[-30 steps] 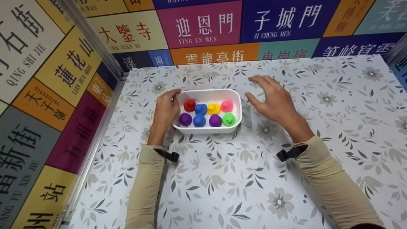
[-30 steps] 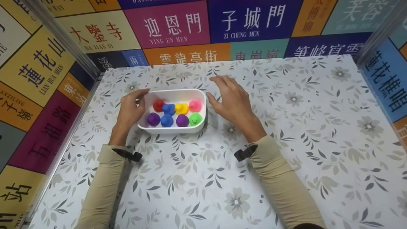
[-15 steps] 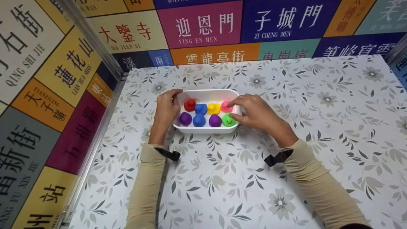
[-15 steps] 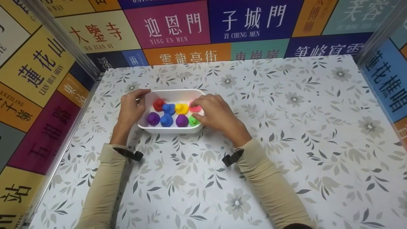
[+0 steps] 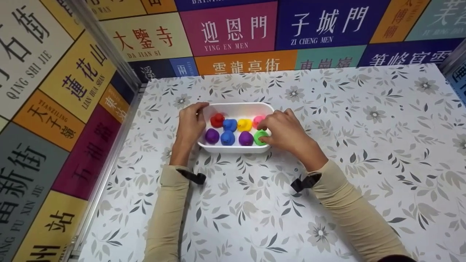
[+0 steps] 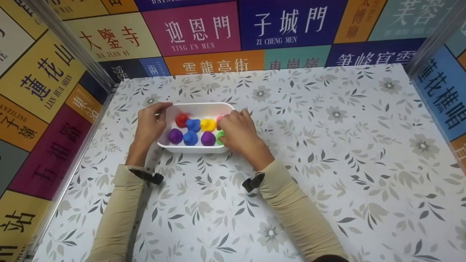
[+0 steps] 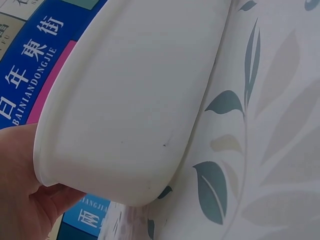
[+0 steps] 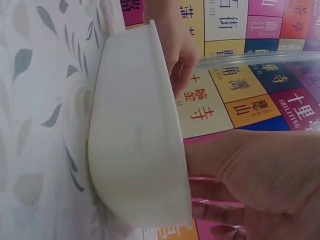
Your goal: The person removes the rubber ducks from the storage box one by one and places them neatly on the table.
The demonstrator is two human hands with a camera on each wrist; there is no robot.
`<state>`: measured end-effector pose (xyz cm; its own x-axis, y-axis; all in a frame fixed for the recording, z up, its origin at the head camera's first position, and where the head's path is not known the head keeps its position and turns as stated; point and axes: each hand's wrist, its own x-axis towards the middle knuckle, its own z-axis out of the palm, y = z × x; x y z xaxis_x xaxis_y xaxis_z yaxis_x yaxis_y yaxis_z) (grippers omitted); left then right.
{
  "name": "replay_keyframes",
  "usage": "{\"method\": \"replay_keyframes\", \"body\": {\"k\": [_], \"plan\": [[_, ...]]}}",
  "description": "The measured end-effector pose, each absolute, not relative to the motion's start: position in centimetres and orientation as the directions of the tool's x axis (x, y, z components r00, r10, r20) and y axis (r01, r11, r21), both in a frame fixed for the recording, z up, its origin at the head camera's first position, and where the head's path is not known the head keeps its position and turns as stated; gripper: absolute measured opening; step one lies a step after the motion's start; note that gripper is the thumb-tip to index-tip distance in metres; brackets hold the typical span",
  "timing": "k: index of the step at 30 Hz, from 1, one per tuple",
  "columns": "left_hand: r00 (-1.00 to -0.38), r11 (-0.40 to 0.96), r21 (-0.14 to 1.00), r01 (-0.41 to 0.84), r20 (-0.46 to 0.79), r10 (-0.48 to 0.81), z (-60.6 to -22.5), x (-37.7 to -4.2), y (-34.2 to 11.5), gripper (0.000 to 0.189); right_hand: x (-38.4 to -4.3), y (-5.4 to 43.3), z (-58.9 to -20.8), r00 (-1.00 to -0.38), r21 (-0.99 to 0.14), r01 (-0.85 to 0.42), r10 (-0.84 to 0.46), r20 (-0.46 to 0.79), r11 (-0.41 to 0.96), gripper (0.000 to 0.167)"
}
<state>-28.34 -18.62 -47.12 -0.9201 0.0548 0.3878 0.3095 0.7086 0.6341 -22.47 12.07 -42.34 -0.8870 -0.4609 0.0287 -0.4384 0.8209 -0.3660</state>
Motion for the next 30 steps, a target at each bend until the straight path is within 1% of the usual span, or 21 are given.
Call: {"method": "replay_keyframes", "body": {"k": [6, 9, 12, 20, 25, 30], "plan": [[-0.917, 0.699, 0.641, 0.317, 0.394, 0.054, -47.1, -28.4, -18.6, 0.034, -22.6, 11.6, -41.9, -0.894, -0.349, -0.398, -0.444, -0.061, 0.849, 0.031], [-0.922, 0.704, 0.641, 0.307, 0.384, 0.052, -47.1, -28.2, -18.6, 0.034, -22.7, 11.6, -41.8, -0.892, -0.353, -0.393, -0.445, -0.078, 0.849, 0.029], [-0.926, 0.713, 0.637, 0.294, 0.375, 0.047, -47.0, -28.1, -18.6, 0.033, -22.8, 11.7, -42.0, -0.884, -0.358, -0.411, -0.463, -0.070, 0.838, 0.028], [-0.926, 0.712, 0.636, 0.298, 0.372, 0.055, -47.1, -28.2, -18.7, 0.033, -23.1, 12.9, -43.4, -0.867, -0.461, -0.459, -0.496, 0.045, 0.760, 0.031], [-0.921, 0.700, 0.644, 0.309, 0.386, 0.051, -47.2, -28.2, -18.7, 0.032, -23.3, 13.6, -44.4, -0.835, -0.512, -0.519, -0.534, 0.133, 0.685, 0.033], [-0.920, 0.692, 0.649, 0.316, 0.389, 0.055, -47.3, -28.1, -18.7, 0.033, -23.3, 14.3, -45.0, -0.820, -0.581, -0.548, -0.525, 0.229, 0.602, 0.035]]}}
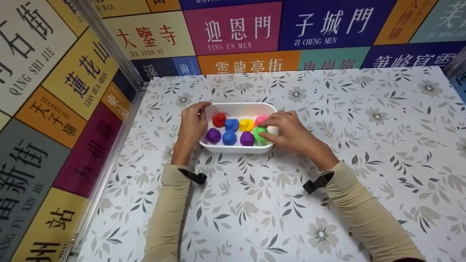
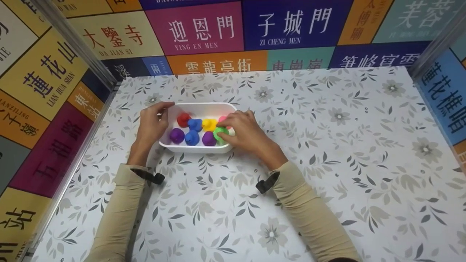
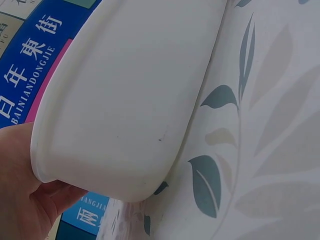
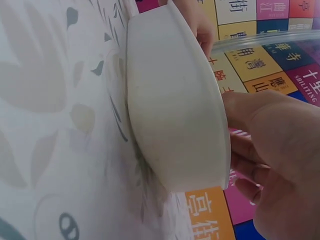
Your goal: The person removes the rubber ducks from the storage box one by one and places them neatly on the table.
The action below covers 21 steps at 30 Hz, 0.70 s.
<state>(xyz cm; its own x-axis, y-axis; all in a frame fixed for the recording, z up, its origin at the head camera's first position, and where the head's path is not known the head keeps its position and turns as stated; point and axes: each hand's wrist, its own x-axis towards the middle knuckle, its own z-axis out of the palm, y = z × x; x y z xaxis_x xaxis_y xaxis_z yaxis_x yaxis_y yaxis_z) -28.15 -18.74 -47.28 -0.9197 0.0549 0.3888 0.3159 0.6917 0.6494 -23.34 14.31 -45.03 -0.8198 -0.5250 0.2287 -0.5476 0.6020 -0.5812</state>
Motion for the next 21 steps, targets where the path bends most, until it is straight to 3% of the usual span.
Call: {"method": "replay_keyframes", "body": {"k": [9, 21], "plan": [[-0.916, 0.697, 0.640, 0.322, 0.397, 0.059, -47.4, -28.2, -18.6, 0.035, -23.1, 16.1, -45.4, -0.824, -0.738, -0.544, -0.421, 0.380, 0.399, 0.034], [-0.920, 0.710, 0.634, 0.308, 0.389, 0.052, -47.3, -28.0, -19.0, 0.035, -23.6, 18.1, -44.4, -0.836, -0.741, -0.546, -0.314, 0.451, 0.390, 0.030]]}}
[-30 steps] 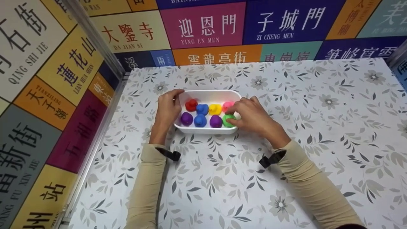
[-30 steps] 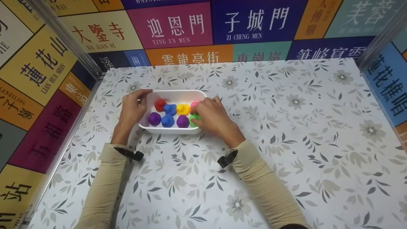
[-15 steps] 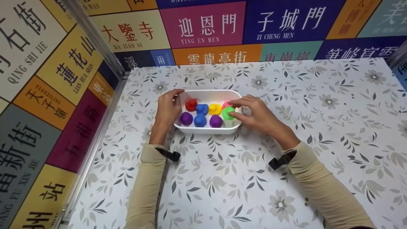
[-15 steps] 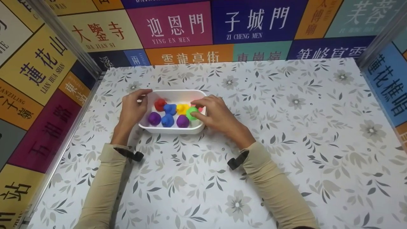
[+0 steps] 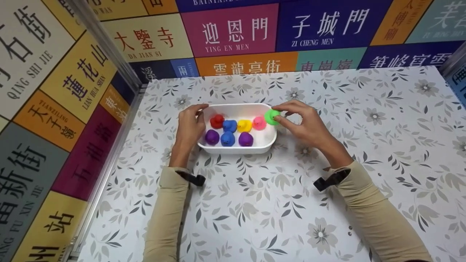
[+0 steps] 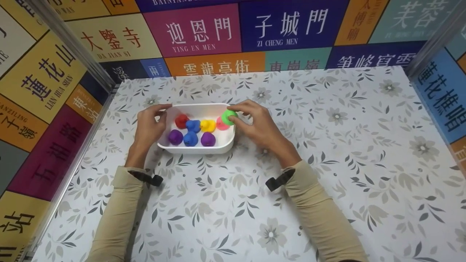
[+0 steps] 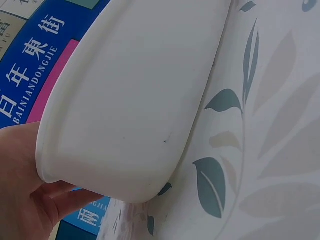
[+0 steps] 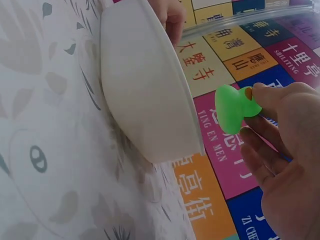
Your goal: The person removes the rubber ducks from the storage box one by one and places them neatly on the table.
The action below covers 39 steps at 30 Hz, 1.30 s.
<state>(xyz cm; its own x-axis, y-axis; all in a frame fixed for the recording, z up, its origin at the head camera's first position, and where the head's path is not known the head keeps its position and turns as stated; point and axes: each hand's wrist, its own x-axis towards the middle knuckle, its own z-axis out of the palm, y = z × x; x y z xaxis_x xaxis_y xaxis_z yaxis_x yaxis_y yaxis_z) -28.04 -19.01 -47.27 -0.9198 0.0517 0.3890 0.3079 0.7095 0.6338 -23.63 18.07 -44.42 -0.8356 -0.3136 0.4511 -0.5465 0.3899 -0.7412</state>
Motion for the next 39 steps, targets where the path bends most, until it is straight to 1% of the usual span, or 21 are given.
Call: {"method": "replay_keyframes", "body": {"k": [5, 9, 12, 15, 20, 25, 33, 39], "plan": [[-0.927, 0.715, 0.640, 0.283, 0.374, 0.032, -46.9, -27.9, -19.1, 0.035, -24.5, 19.4, -44.2, -0.852, -0.748, -0.524, -0.251, 0.460, 0.406, 0.031], [-0.929, 0.720, 0.636, 0.280, 0.369, 0.035, -46.7, -27.9, -19.1, 0.036, -25.1, 20.3, -44.6, -0.882, -0.774, -0.471, -0.209, 0.422, 0.423, 0.032], [-0.926, 0.723, 0.629, 0.286, 0.376, 0.039, -46.6, -28.0, -19.2, 0.036, -25.6, 20.8, -45.2, -0.905, -0.797, -0.424, -0.211, 0.368, 0.430, 0.033], [-0.922, 0.726, 0.622, 0.293, 0.386, 0.041, -46.6, -28.0, -19.2, 0.036, -26.1, 21.3, -45.8, -0.922, -0.807, -0.383, -0.243, 0.302, 0.449, 0.033], [-0.918, 0.727, 0.620, 0.295, 0.395, 0.036, -46.7, -28.2, -19.0, 0.035, -26.7, 21.7, -46.8, -0.943, -0.789, -0.312, -0.272, 0.191, 0.530, 0.033], [-0.922, 0.733, 0.619, 0.280, 0.385, 0.027, -46.9, -28.1, -19.0, 0.035, -27.0, 21.6, -47.6, -0.956, -0.800, -0.247, -0.270, 0.110, 0.546, 0.033], [-0.932, 0.732, 0.630, 0.259, 0.362, 0.019, -47.0, -28.1, -18.8, 0.034, -27.3, 21.2, -48.2, -0.966, -0.812, -0.210, -0.241, 0.088, 0.544, 0.033], [-0.929, 0.728, 0.630, 0.272, 0.369, 0.028, -47.1, -28.1, -18.5, 0.035, -27.3, 21.0, -48.2, -0.971, -0.793, -0.211, -0.216, 0.103, 0.572, 0.033]]}}
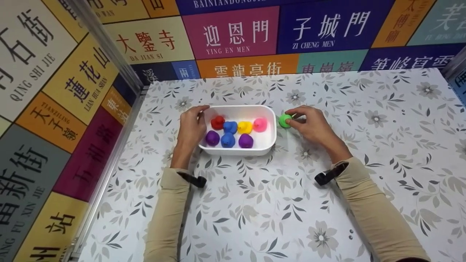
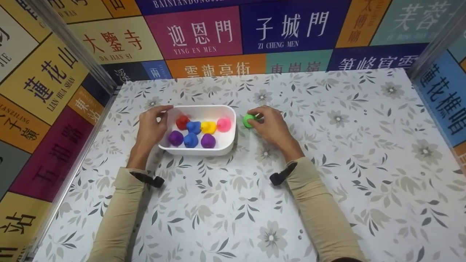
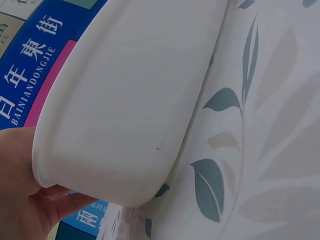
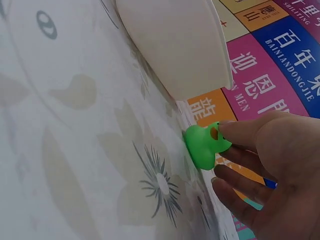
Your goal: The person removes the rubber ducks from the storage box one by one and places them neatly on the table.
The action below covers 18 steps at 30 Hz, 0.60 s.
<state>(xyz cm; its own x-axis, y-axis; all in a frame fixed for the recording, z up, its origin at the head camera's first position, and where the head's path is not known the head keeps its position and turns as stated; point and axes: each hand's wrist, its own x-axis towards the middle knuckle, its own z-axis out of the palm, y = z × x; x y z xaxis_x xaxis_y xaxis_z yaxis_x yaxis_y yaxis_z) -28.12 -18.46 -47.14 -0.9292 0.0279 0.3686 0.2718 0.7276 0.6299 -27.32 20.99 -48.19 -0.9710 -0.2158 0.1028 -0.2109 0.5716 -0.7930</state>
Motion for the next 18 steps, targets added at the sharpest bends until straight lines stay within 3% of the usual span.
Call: {"method": "replay_keyframes", "body": {"k": [10, 18], "plan": [[-0.918, 0.724, 0.622, 0.297, 0.394, 0.037, -47.3, -28.3, -18.5, 0.035, -27.3, 20.8, -48.0, -0.973, -0.788, -0.205, -0.207, 0.101, 0.581, 0.035], [-0.915, 0.721, 0.622, 0.305, 0.401, 0.041, -47.5, -28.3, -18.7, 0.035, -27.2, 21.1, -47.0, -0.962, -0.760, -0.255, -0.236, 0.138, 0.597, 0.048]]}}
